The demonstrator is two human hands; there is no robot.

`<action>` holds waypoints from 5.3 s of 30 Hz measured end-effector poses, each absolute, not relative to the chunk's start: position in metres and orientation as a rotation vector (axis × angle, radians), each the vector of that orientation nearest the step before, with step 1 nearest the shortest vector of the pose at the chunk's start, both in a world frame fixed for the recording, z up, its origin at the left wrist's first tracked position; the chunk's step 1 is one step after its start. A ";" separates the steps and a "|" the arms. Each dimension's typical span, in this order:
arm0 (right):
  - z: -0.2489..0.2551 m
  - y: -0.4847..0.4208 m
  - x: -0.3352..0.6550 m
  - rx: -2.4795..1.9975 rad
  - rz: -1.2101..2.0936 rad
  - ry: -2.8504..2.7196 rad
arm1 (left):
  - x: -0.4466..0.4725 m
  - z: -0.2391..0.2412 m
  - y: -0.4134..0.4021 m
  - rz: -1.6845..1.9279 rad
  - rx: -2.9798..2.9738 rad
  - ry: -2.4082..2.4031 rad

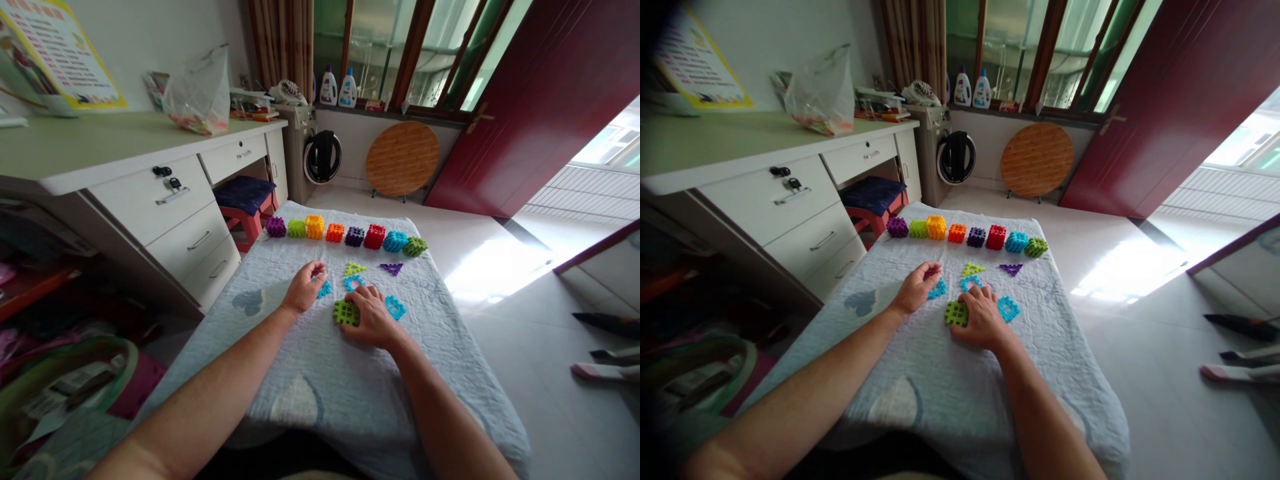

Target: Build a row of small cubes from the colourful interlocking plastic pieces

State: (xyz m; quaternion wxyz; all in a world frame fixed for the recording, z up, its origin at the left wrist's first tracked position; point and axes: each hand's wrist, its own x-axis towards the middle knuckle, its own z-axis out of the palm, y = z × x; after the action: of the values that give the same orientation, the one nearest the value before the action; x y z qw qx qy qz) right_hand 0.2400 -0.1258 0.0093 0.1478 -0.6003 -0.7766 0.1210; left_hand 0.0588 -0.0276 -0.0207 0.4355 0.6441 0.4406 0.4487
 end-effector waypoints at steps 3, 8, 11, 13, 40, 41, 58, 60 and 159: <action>0.011 -0.128 0.239 -1.739 0.324 -2.294 | 0.059 -0.020 -0.028 1.119 1.624 1.106; 0.015 -0.128 0.235 -1.725 0.288 -2.343 | 0.058 -0.021 -0.027 1.122 1.647 1.107; 0.019 -0.127 0.232 -1.738 0.267 -2.384 | 0.058 -0.022 -0.026 1.122 1.645 1.111; 0.023 -0.126 0.230 -1.753 0.233 -2.414 | 0.058 -0.022 -0.025 1.119 1.640 1.110; 0.046 0.007 0.490 -2.178 -0.060 -1.903 | 0.056 -0.021 -0.027 1.077 1.631 1.123; 0.045 0.012 0.493 -2.190 -0.041 -1.911 | 0.056 -0.021 -0.026 1.076 1.628 1.122; 0.048 0.038 0.497 -2.187 0.455 -1.815 | 0.054 -0.025 -0.026 1.048 1.642 1.136; 0.046 0.029 0.494 -2.101 0.493 -1.636 | 0.054 -0.024 -0.026 1.052 1.633 1.137; -0.012 -0.088 0.295 -1.623 0.138 -1.892 | 0.055 -0.019 -0.023 1.112 1.594 1.144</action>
State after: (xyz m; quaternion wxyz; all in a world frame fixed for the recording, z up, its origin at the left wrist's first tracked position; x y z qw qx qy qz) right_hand 0.2952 -0.0876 -0.0118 0.3171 -0.6165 -0.7188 0.0523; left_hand 0.0546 -0.0231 -0.0193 0.4287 0.6387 0.4583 0.4453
